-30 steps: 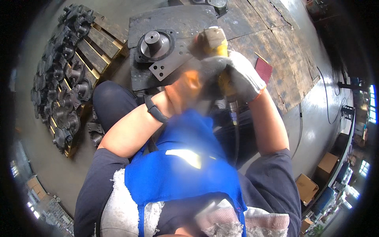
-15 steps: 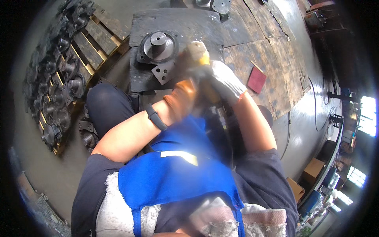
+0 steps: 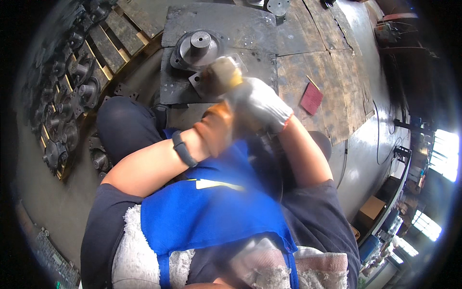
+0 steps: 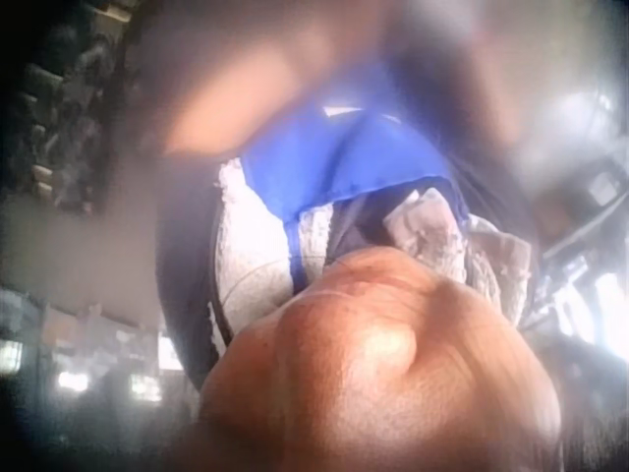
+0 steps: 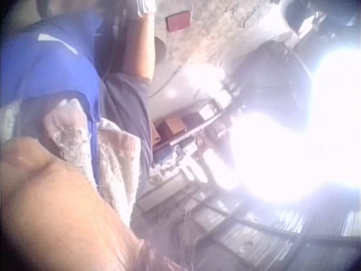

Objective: The person sits on the floor and uses a handheld angle grinder to smooth the surface of metal parts. They hold each part with one hand and grind it with the other, then place the finished part aside and pick up the next one from a nearby stack.

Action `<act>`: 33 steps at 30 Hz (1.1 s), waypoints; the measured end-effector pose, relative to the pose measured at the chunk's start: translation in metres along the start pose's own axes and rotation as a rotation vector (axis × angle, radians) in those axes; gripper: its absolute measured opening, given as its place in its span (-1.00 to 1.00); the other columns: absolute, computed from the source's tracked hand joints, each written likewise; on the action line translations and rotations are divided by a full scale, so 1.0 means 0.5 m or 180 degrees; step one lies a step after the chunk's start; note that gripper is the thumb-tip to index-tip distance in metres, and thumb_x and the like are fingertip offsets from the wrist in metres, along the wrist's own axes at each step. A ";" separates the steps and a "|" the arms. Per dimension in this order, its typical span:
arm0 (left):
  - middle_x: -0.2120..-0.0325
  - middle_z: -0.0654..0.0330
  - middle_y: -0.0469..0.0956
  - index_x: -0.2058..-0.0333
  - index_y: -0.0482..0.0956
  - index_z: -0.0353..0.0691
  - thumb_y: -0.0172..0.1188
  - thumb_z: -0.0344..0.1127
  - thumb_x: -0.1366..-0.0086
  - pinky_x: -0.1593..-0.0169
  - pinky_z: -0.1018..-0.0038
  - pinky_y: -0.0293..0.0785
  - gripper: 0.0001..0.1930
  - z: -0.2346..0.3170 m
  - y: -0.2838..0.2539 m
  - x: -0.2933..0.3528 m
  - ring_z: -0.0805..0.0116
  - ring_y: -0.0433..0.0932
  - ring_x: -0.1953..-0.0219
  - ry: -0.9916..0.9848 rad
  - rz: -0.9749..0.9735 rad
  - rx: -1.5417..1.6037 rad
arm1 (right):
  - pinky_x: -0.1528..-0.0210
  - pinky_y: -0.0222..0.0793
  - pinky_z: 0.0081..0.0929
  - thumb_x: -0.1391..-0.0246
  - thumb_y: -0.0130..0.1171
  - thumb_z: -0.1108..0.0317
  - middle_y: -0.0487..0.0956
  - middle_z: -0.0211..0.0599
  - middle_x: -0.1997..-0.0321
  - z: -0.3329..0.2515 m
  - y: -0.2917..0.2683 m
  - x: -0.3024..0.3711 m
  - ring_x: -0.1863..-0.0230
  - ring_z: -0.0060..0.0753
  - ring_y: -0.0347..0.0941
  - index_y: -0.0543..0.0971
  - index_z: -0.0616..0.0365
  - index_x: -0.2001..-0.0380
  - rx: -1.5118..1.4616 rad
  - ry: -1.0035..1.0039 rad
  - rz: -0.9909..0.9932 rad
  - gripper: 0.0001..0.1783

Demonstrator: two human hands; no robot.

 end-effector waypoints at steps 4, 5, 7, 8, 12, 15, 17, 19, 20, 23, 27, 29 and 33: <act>0.24 0.15 0.57 0.09 0.48 -0.15 0.21 0.01 -0.08 0.17 0.42 0.46 -0.52 -0.039 -0.009 0.062 0.34 0.54 0.25 0.1032 0.0224 -0.0605 | 0.16 0.40 -0.56 0.04 0.30 0.22 0.61 -0.38 0.26 -0.019 0.033 -0.011 0.24 -0.59 0.45 0.56 0.22 0.14 0.0162 0.0170 0.0057 -0.59; 0.26 0.15 0.57 0.11 0.49 -0.15 0.22 0.00 -0.07 0.19 0.41 0.46 -0.54 -0.041 -0.007 0.065 0.33 0.54 0.27 0.1059 0.0218 -0.0638 | 0.15 0.40 -0.56 0.04 0.30 0.23 0.61 -0.38 0.26 -0.028 0.033 -0.006 0.24 -0.59 0.45 0.56 0.23 0.14 0.0145 0.0098 0.0020 -0.59; 0.29 0.14 0.58 0.15 0.51 -0.15 0.23 -0.03 -0.06 0.22 0.40 0.47 -0.57 -0.031 -0.008 0.062 0.32 0.54 0.30 0.0984 0.0202 -0.0604 | 0.14 0.40 -0.56 0.06 0.30 0.25 0.61 -0.37 0.26 -0.025 0.030 -0.006 0.23 -0.58 0.46 0.56 0.25 0.13 0.0345 -0.0045 -0.0124 -0.58; 0.31 0.14 0.58 0.17 0.52 -0.15 0.23 -0.05 -0.05 0.24 0.39 0.47 -0.59 -0.027 -0.010 0.059 0.32 0.55 0.32 0.0929 0.0186 -0.0584 | 0.13 0.41 -0.56 0.07 0.30 0.26 0.60 -0.37 0.24 -0.013 0.029 -0.009 0.22 -0.58 0.47 0.55 0.26 0.13 0.0547 -0.0122 -0.0211 -0.57; 0.38 0.12 0.59 0.25 0.55 -0.14 0.26 -0.11 -0.02 0.31 0.37 0.49 -0.66 -0.022 -0.011 0.046 0.30 0.56 0.39 0.0818 0.0151 -0.0597 | 0.11 0.41 -0.55 0.04 0.29 0.27 0.60 -0.37 0.20 -0.013 0.035 -0.010 0.21 -0.58 0.47 0.54 0.27 0.10 0.0021 -0.0093 -0.0126 -0.57; 0.43 0.11 0.60 0.31 0.57 -0.14 0.27 -0.16 0.00 0.36 0.35 0.50 -0.71 -0.020 -0.010 0.022 0.28 0.57 0.44 0.0693 -0.0049 -0.0754 | 0.10 0.41 -0.55 0.02 0.27 0.26 0.60 -0.37 0.19 -0.018 0.036 -0.011 0.20 -0.58 0.47 0.54 0.27 0.10 0.1335 -0.0755 -0.0326 -0.58; 0.46 0.10 0.61 0.35 0.59 -0.14 0.28 -0.19 0.01 0.40 0.33 0.51 -0.75 -0.013 -0.006 0.006 0.27 0.57 0.48 0.0536 -0.0138 -0.0874 | 0.09 0.41 -0.56 0.01 0.26 0.26 0.60 -0.37 0.19 -0.008 0.029 -0.010 0.19 -0.58 0.47 0.54 0.28 0.10 0.1462 -0.0999 -0.0302 -0.58; 0.46 0.10 0.61 0.31 0.58 -0.13 0.25 -0.14 -0.03 0.39 0.34 0.52 -0.73 0.033 -0.001 0.034 0.27 0.58 0.47 0.0390 0.0999 -0.0495 | 0.08 0.41 -0.56 0.00 0.26 0.27 0.60 -0.36 0.18 0.006 0.017 -0.003 0.18 -0.58 0.47 0.53 0.28 0.09 0.1254 -0.1111 -0.0207 -0.58; 0.46 0.09 0.61 0.30 0.57 -0.13 0.23 -0.12 -0.05 0.38 0.34 0.53 -0.72 0.058 0.001 0.050 0.26 0.58 0.47 0.0366 0.1560 -0.0269 | 0.08 0.41 -0.55 0.00 0.25 0.28 0.60 -0.36 0.18 0.005 0.011 0.001 0.18 -0.57 0.48 0.53 0.28 0.09 0.1092 -0.0992 -0.0115 -0.59; 0.32 0.19 0.61 0.19 0.57 -0.11 -0.03 0.08 -0.24 0.23 0.39 0.50 -0.58 -0.001 0.032 -0.051 0.36 0.57 0.32 -0.0900 0.0196 0.0947 | 0.09 0.42 -0.54 -0.01 0.23 0.29 0.59 -0.36 0.18 0.002 -0.005 0.011 0.19 -0.55 0.49 0.54 0.27 0.10 0.0276 -0.0377 0.0174 -0.61; -0.12 0.24 0.33 -0.14 0.37 -0.13 0.18 0.13 -0.12 -0.20 0.45 0.16 -0.32 0.010 0.050 -0.053 0.32 0.25 -0.17 -0.0097 -0.0904 -0.2412 | 0.13 0.46 -0.53 -0.04 0.24 0.22 0.59 -0.35 0.18 0.088 -0.071 0.010 0.19 -0.53 0.50 0.53 0.27 0.10 -0.0223 -0.0010 0.0425 -0.59; -0.20 0.23 0.29 -0.20 0.33 -0.13 0.20 0.12 -0.10 -0.27 0.45 0.11 -0.26 0.029 0.050 -0.058 0.30 0.21 -0.25 0.0187 -0.1153 -0.2793 | 0.13 0.46 -0.53 -0.06 0.22 0.21 0.59 -0.35 0.19 0.099 -0.095 0.041 0.20 -0.52 0.51 0.53 0.26 0.10 -0.0589 0.0028 0.0799 -0.60; -0.01 0.20 0.51 -0.06 0.46 -0.10 -0.18 0.17 -0.31 -0.07 0.42 0.34 -0.43 0.049 0.069 -0.140 0.35 0.46 -0.04 -0.1054 -0.1025 0.0932 | 0.18 0.44 -0.55 -0.08 0.14 0.26 0.58 -0.39 0.26 0.107 -0.116 0.049 0.26 -0.54 0.47 0.54 0.24 0.17 -0.0780 0.0003 0.0956 -0.68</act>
Point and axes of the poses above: each hand's wrist, its own x-axis away from the middle knuckle, its own y-axis out of the palm, z = x × y, the point moved 2 cm from there along -x, towards the middle knuckle
